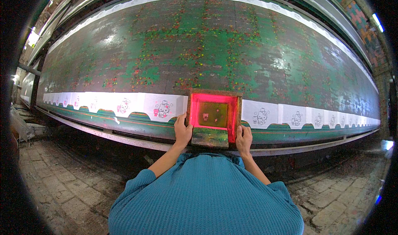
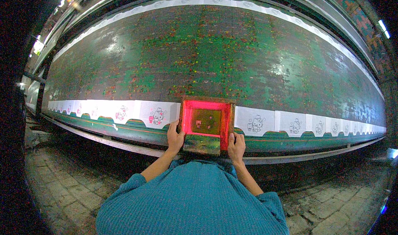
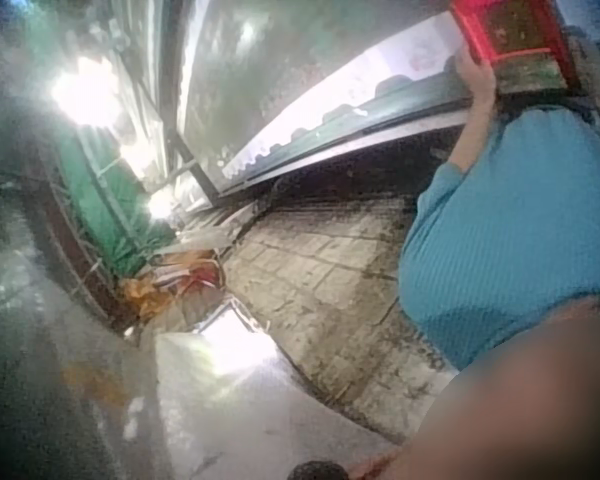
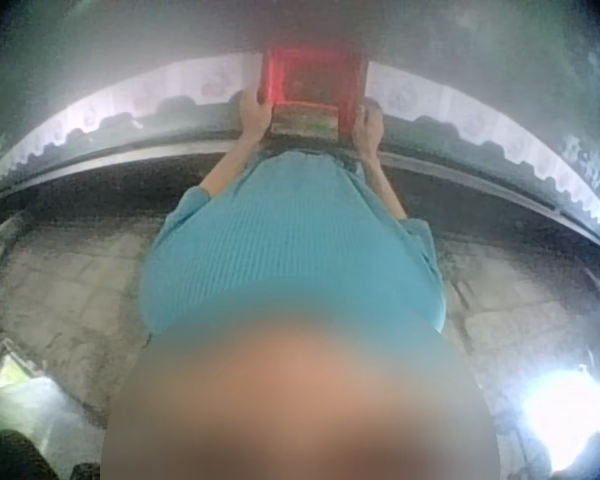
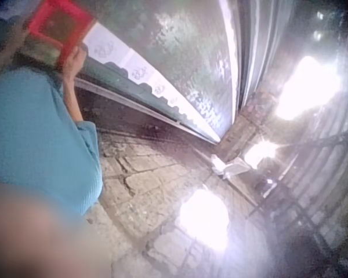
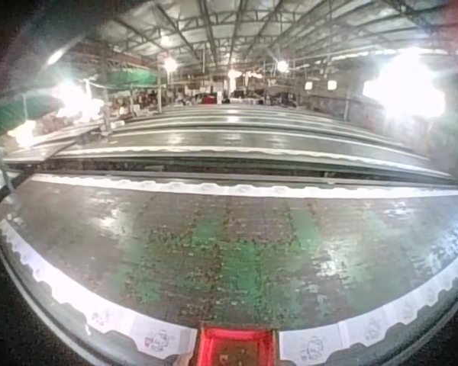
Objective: The person holds a pink-framed screen printing frame over a long sheet of paper with cartoon characters and repeatedly presses a squeegee across the frame to transfer ink. The person moves the frame along the paper and continues the same pressing motion across multiple sections.
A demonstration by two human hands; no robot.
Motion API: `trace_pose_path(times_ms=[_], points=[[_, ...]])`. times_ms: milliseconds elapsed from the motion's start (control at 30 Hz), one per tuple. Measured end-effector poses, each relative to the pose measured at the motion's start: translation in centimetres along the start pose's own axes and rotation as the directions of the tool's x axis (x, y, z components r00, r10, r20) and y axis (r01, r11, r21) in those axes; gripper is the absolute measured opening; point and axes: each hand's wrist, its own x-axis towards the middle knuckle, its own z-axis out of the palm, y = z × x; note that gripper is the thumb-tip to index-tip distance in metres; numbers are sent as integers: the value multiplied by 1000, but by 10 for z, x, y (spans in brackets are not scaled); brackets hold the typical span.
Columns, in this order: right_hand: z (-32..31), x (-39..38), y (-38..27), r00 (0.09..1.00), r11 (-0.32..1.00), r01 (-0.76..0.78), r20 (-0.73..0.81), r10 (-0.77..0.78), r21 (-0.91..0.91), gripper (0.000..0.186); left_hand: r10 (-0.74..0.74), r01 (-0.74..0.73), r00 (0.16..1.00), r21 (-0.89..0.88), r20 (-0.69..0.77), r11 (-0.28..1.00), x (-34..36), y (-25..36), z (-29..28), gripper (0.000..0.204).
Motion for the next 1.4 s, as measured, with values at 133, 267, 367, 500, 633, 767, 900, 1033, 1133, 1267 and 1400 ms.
trace_pose_path(times_ms=[133, 267, 367, 500, 633, 767, 900, 1033, 1133, 1267, 1400], points=[[0, -2, -6, 1000, 1000, 5, -12, -5, 10, 32, -9, 9, 1000, 9, -5, 1000, 1, 3, -2, 50], [-3, -3, -25, 1000, 999, 5, 26, -6, 42, 35, -10, 12, 998, 43, -55, 999, 2, 5, -12, 50], [6, 3, -48, 992, 990, 124, 18, -125, 73, 34, -22, 27, 996, 57, -84, 998, 10, -1, -37, 50], [31, 0, -84, 958, 990, 91, 261, -116, 106, 51, -135, 136, 989, 0, -65, 991, 23, -19, -100, 52], [58, -18, -120, 866, 964, 148, 442, -234, 221, 64, -247, 242, 966, -79, -71, 967, 22, -35, -170, 53], [64, -28, -133, 799, 968, 90, 563, -211, 234, 68, -323, 316, 943, -89, -84, 945, 9, -38, -197, 54], [55, -22, -119, 831, 974, 115, 519, -202, 194, 65, -226, 219, 968, -69, -106, 973, 9, -35, -172, 53], [30, -6, -89, 902, 976, 147, 383, -198, 159, 61, -67, 67, 991, -4, -119, 998, 15, -19, -118, 51], [6, 3, -66, 942, 992, 105, 313, -124, 76, 58, -54, 50, 994, -44, -91, 998, 20, -5, -75, 50], [-11, 9, -41, 952, 1000, -18, 305, 12, 15, 68, 15, -21, 996, -65, -89, 998, 14, 7, -33, 47], [-17, 3, -26, 948, 991, -127, 291, 132, -37, 69, -91, 91, 996, -7, -18, 996, 4, 5, -15, 48]])
